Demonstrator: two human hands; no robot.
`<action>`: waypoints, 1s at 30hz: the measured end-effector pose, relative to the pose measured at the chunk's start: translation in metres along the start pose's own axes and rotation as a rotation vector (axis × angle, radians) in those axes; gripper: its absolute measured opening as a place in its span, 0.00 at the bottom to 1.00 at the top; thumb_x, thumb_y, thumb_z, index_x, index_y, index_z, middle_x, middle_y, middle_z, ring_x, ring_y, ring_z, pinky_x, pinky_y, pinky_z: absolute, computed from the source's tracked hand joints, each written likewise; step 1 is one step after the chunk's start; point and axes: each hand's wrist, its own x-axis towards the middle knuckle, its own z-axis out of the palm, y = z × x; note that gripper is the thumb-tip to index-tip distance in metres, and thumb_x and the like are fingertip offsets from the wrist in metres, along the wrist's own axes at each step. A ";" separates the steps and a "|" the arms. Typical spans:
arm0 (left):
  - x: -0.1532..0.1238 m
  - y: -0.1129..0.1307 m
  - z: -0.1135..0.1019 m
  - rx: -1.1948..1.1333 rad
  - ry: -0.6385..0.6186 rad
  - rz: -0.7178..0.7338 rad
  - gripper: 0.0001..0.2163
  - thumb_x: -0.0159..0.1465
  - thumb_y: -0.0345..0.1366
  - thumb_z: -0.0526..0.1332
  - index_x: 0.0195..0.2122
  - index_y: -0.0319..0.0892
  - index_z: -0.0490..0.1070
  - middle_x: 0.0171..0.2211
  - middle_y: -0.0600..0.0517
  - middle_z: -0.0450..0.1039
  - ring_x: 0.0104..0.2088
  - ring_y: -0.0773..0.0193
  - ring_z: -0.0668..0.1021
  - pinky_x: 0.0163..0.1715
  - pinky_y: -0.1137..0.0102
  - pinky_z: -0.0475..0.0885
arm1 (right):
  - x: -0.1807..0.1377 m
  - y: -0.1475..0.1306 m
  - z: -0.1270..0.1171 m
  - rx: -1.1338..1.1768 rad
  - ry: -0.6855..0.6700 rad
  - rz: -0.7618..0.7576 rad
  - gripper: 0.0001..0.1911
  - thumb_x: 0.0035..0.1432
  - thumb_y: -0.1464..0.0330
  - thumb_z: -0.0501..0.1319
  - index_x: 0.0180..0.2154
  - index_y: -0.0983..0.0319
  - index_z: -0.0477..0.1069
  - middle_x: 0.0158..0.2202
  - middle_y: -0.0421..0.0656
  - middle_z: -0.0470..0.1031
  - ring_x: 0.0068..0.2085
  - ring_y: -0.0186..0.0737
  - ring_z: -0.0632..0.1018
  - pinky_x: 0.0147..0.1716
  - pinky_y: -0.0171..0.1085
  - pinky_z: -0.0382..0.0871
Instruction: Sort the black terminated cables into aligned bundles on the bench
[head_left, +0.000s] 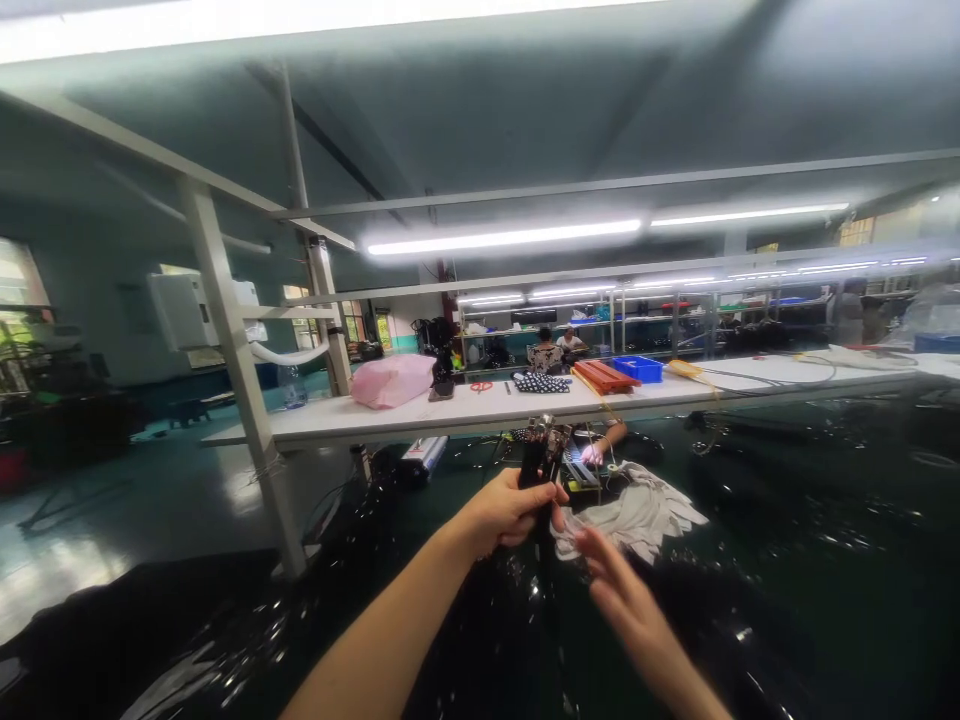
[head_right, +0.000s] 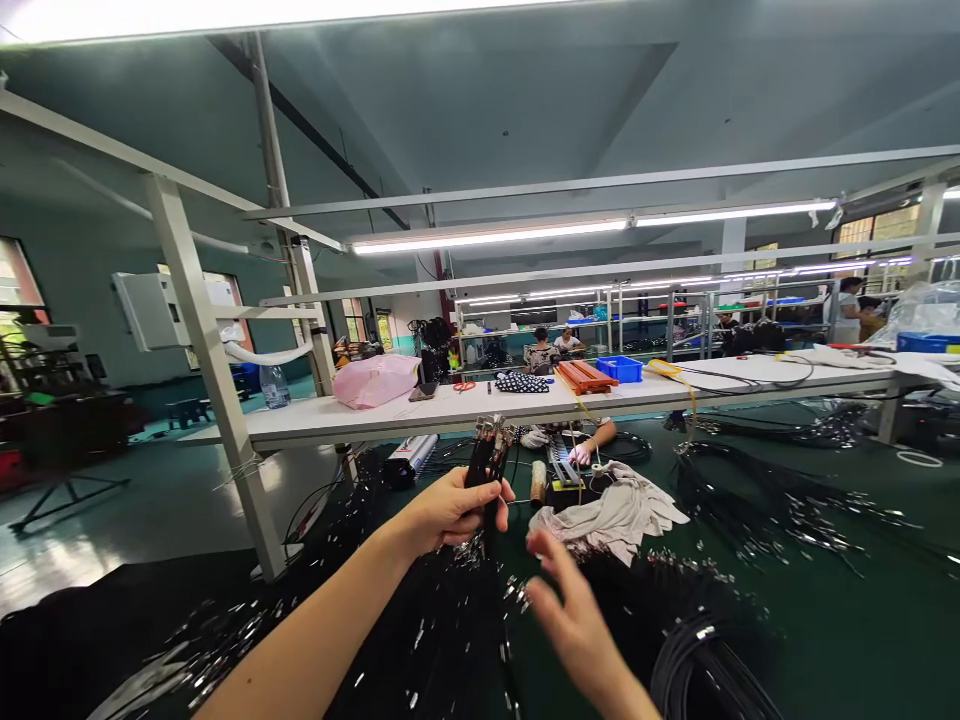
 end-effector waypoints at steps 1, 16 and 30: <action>0.002 -0.003 0.001 0.001 -0.006 -0.014 0.15 0.55 0.44 0.59 0.34 0.36 0.68 0.25 0.50 0.71 0.09 0.81 0.52 0.07 0.79 0.43 | 0.019 -0.019 -0.015 -0.033 0.107 -0.029 0.26 0.59 0.58 0.47 0.57 0.57 0.50 0.56 0.48 0.60 0.54 0.46 0.63 0.52 0.48 0.58; 0.040 -0.038 0.012 -0.047 0.039 -0.078 0.17 0.52 0.47 0.61 0.27 0.34 0.67 0.22 0.51 0.68 0.09 0.81 0.54 0.06 0.78 0.44 | 0.114 -0.036 -0.024 -0.038 -0.075 -0.039 0.38 0.55 0.56 0.52 0.60 0.59 0.34 0.60 0.50 0.49 0.54 0.44 0.63 0.52 0.46 0.57; 0.055 -0.023 0.005 -0.025 0.140 0.002 0.13 0.54 0.43 0.60 0.30 0.36 0.66 0.27 0.48 0.72 0.10 0.81 0.52 0.06 0.79 0.46 | 0.037 0.037 -0.049 -0.416 -0.024 0.044 0.07 0.52 0.71 0.55 0.32 0.62 0.71 0.31 0.44 0.73 0.33 0.41 0.73 0.35 0.40 0.66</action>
